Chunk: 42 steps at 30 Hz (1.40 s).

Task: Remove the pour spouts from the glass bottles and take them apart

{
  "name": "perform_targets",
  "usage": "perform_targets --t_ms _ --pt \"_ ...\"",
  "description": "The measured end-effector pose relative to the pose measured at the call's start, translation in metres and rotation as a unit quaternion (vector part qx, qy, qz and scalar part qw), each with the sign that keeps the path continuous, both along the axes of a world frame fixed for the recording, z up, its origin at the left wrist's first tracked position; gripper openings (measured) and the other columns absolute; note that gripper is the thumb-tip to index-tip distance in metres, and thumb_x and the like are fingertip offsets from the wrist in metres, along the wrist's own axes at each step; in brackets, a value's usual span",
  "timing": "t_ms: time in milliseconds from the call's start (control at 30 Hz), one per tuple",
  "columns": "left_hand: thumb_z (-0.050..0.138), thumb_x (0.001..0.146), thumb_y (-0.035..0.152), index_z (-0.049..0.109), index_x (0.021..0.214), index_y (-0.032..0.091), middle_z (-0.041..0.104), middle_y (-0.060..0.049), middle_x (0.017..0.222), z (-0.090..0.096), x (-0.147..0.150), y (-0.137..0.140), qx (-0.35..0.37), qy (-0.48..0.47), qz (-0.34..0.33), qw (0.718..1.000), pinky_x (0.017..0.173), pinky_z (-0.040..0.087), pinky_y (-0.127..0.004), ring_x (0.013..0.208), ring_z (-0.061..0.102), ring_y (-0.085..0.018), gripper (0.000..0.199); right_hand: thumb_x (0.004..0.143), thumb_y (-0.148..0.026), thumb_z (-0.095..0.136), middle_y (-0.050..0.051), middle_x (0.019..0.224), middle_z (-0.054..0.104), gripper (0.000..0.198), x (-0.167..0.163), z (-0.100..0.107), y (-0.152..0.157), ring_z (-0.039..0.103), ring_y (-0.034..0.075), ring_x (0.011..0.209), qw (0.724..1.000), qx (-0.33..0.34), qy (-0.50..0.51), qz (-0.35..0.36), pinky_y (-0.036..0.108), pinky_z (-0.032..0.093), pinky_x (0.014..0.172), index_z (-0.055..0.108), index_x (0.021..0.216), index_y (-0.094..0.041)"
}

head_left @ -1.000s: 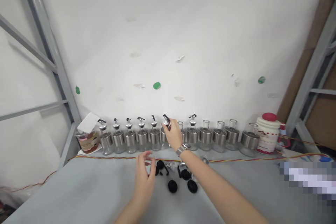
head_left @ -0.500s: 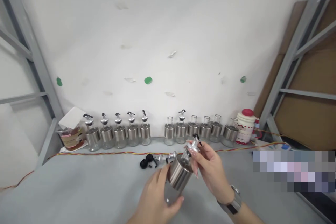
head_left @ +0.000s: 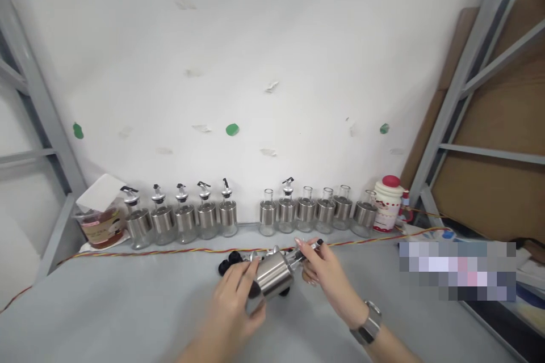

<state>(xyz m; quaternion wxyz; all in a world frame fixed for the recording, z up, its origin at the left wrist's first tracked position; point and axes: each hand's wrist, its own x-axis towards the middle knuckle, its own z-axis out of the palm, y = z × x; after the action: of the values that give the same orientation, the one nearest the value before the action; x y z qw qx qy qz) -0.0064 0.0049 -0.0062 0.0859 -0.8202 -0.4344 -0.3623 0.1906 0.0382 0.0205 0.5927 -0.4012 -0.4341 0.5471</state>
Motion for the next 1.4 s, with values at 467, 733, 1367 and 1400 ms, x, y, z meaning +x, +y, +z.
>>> perform_targets --t_ms 467,733,1367,1400 --pt "0.054 0.063 0.011 0.045 0.119 0.015 0.058 -0.011 0.095 0.004 -0.001 0.0 0.073 0.025 0.02 0.997 0.069 0.05 -0.031 0.087 0.055 -0.023 0.056 0.074 -0.045 0.057 -0.01 0.036 0.032 0.033 0.001 0.006 -0.009 0.026 0.004 0.033 0.999 -0.017 0.002 0.048 0.02 0.026 0.037 0.044 0.059 -0.018" --pt "0.066 0.06 0.026 0.055 0.107 0.019 0.057 -0.007 0.095 0.02 0.003 -0.011 -0.239 -0.127 -0.073 0.96 0.075 0.048 -0.03 0.087 0.056 -0.022 0.049 0.063 -0.044 0.067 -0.012 0.031 0.03 0.035 0.013 0.009 -0.004 0.02 0.002 0.027 0.997 -0.039 -0.066 -0.012 0.018 0.014 0.031 0.046 0.059 -0.017" --pt "0.067 0.058 0.029 0.062 0.086 0.016 0.057 -0.005 0.083 0.027 0.011 -0.012 -0.389 -0.237 -0.095 0.885 0.07 0.045 -0.028 0.078 0.055 -0.02 0.032 0.067 -0.032 0.069 -0.012 0.04 0.024 0.032 0.005 0.002 -0.005 0.015 0.001 0.033 0.992 -0.035 0.114 0.039 0.016 0.011 0.032 0.043 0.056 -0.017" --pt "0.068 0.057 0.03 0.062 0.079 0.014 0.058 -0.004 0.077 0.032 0.012 -0.012 -0.442 -0.272 -0.101 0.849 0.066 0.045 -0.027 0.074 0.056 -0.019 0.028 0.068 -0.031 0.068 -0.012 0.041 0.024 0.032 0.007 0.003 -0.006 0.014 0.001 0.034 0.99 -0.027 0.129 0.051 0.016 0.01 0.032 0.043 0.055 -0.017"
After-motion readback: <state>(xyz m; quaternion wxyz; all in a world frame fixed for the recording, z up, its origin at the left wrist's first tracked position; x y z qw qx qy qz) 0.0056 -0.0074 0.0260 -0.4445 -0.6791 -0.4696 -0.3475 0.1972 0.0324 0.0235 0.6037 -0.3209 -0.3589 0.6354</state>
